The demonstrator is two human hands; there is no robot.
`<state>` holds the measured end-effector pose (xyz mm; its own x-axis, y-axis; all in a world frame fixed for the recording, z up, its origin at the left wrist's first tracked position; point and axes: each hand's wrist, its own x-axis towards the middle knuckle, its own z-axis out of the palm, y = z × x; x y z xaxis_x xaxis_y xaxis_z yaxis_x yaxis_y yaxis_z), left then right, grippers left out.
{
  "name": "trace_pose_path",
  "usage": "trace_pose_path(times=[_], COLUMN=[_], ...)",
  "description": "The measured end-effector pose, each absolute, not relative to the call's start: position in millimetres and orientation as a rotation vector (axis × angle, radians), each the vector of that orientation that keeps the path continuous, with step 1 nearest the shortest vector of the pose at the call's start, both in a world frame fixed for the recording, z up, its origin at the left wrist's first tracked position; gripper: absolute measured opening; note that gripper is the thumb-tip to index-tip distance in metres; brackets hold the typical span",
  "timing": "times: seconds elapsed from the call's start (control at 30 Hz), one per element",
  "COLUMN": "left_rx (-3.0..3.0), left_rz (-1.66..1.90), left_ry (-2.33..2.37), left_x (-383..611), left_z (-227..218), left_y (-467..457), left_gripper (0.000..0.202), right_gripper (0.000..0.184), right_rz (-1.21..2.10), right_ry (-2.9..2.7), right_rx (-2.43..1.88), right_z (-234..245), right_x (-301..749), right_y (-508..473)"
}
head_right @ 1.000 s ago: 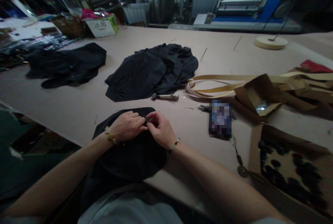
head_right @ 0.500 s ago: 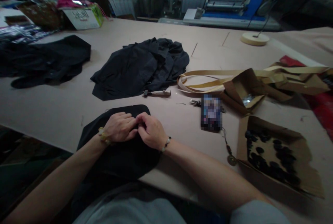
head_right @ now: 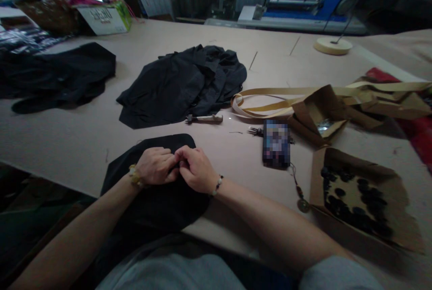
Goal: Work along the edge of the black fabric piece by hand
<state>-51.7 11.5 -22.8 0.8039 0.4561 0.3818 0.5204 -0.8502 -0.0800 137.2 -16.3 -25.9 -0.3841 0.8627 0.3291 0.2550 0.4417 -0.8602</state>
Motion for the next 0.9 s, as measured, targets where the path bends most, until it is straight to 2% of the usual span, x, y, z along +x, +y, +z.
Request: trace_pose_path(times=[0.2, 0.5, 0.9], left_rx=[-2.835, -2.771, -2.838], left_rz=[-0.446, -0.561, -0.441], left_ry=[-0.769, -0.691, -0.755], left_x=[-53, -51, -53], left_z=[-25, -26, -16], left_y=[13, 14, 15], left_gripper=[0.028, 0.028, 0.028], right_gripper=[0.016, 0.018, 0.011], right_rz=[0.932, 0.934, 0.93], right_ry=[-1.875, -1.872, -1.815], right_rx=[-0.929, -0.895, -0.938], right_z=[-26, -27, -29], right_x=[138, 139, 137], right_y=[-16, -16, -15])
